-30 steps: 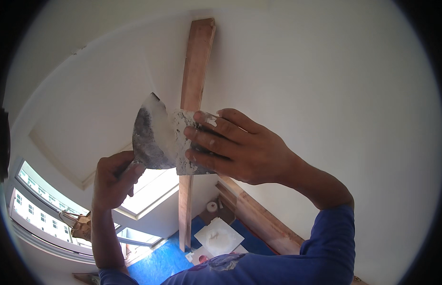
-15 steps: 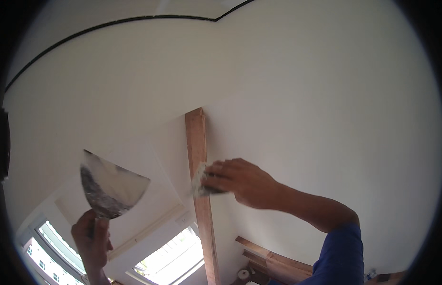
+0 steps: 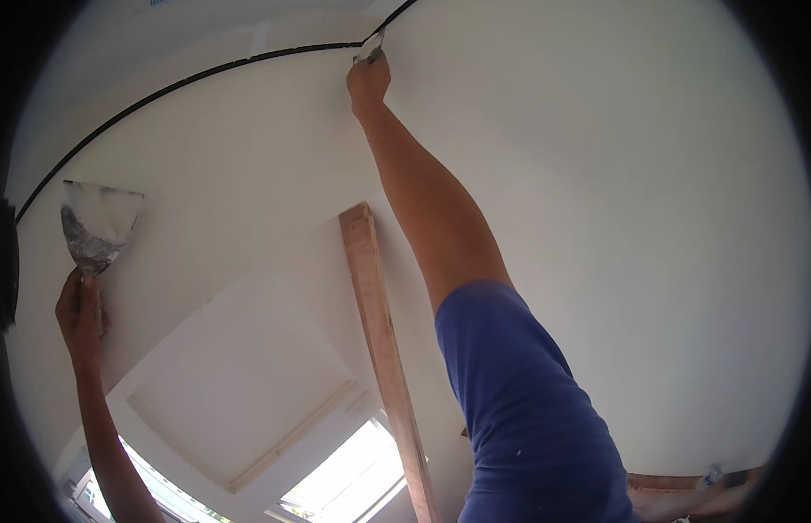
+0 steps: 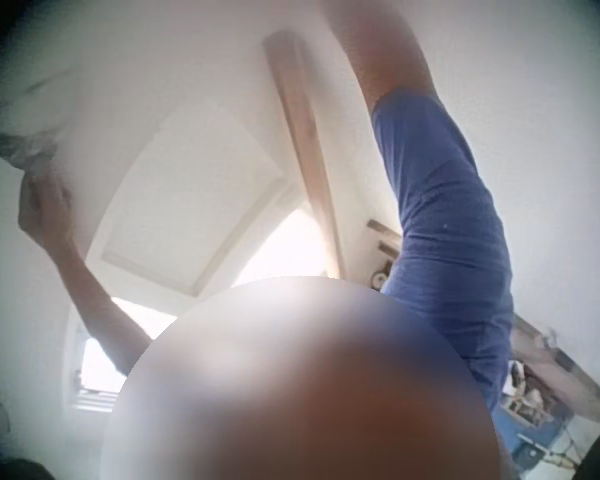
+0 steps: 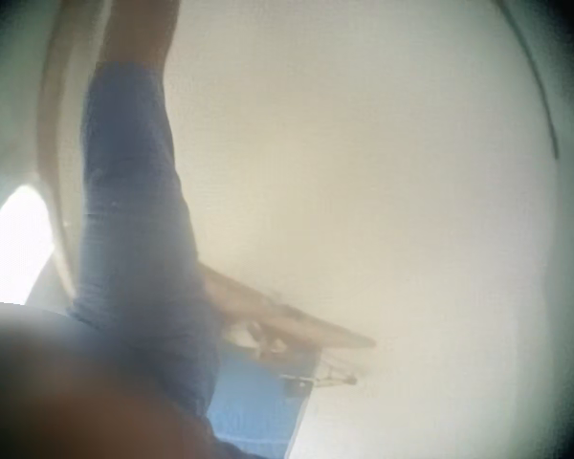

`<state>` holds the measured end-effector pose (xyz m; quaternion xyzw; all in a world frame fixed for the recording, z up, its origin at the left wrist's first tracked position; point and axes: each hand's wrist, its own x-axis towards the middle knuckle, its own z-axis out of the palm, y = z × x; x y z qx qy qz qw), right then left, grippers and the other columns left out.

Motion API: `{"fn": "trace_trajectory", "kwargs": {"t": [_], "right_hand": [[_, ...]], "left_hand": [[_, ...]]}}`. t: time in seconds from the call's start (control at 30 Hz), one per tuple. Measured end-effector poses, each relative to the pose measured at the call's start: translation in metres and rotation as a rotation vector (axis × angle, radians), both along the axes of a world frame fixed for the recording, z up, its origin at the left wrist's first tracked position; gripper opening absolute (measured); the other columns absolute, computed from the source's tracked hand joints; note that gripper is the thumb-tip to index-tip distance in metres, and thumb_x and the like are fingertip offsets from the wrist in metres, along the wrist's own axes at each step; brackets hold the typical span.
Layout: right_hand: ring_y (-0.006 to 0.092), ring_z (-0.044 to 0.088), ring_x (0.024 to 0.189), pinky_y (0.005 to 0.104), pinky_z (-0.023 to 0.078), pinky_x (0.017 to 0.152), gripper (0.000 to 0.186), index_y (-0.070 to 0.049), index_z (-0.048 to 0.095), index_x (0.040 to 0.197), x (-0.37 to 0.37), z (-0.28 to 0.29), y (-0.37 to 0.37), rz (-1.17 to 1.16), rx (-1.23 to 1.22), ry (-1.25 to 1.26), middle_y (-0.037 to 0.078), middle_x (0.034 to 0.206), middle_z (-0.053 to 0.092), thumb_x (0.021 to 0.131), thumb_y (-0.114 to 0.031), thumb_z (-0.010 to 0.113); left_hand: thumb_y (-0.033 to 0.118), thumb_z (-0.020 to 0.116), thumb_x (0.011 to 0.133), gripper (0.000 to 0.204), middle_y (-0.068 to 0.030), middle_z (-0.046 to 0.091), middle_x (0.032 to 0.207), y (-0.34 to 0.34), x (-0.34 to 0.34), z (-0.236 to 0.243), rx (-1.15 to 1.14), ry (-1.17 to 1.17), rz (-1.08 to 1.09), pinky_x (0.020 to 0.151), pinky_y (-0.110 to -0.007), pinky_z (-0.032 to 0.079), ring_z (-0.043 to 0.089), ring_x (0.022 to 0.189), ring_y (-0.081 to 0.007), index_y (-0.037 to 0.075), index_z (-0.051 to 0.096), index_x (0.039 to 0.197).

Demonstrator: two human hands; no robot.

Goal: The person applies joint compound to a ceiling seam using a putty knife and hawk. They repeatedly scoop compound from the hawk and smooth it along the seam, working along the ceiling edge.

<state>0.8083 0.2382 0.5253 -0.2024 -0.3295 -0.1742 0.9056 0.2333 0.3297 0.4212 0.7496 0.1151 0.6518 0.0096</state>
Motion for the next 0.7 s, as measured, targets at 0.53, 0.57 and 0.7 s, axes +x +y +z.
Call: {"fn": "trace_trajectory", "kwargs": {"t": [0.53,0.57,0.7], "right_hand": [[0.0296,0.068,0.101,0.0391,0.053,0.090,0.045,0.000,0.062,0.135,0.013,0.062,0.019,-0.032,0.127,0.045,0.015,0.124,0.068,0.091,0.001,0.049],[0.0295,0.068,0.102,0.0388,0.053,0.091,0.045,0.001,0.062,0.134,0.006,0.065,0.019,0.006,0.140,0.046,0.015,0.124,0.069,0.091,0.002,0.049],[0.0316,0.069,0.105,0.0396,0.053,0.092,0.045,0.003,0.063,0.132,-0.032,0.065,0.027,-0.110,0.213,-0.025,0.018,0.121,0.072,0.089,0.004,0.051]], "left_hand": [[0.033,0.064,0.105,0.037,0.0083,0.043,0.062,0.001,-0.011,-0.004,0.046,0.034,-0.070,0.041,-0.021,0.035,0.037,0.049,0.0001,0.001,0.068,0.124],[0.033,0.064,0.105,0.037,0.0082,0.043,0.062,0.000,-0.011,-0.004,0.054,0.034,-0.065,0.042,-0.021,0.035,0.037,0.049,-0.0001,0.001,0.068,0.123],[0.032,0.064,0.105,0.037,0.0080,0.043,0.062,0.000,-0.010,-0.005,0.064,0.013,-0.045,0.042,-0.021,0.035,0.038,0.049,-0.0006,0.000,0.068,0.123]]}}
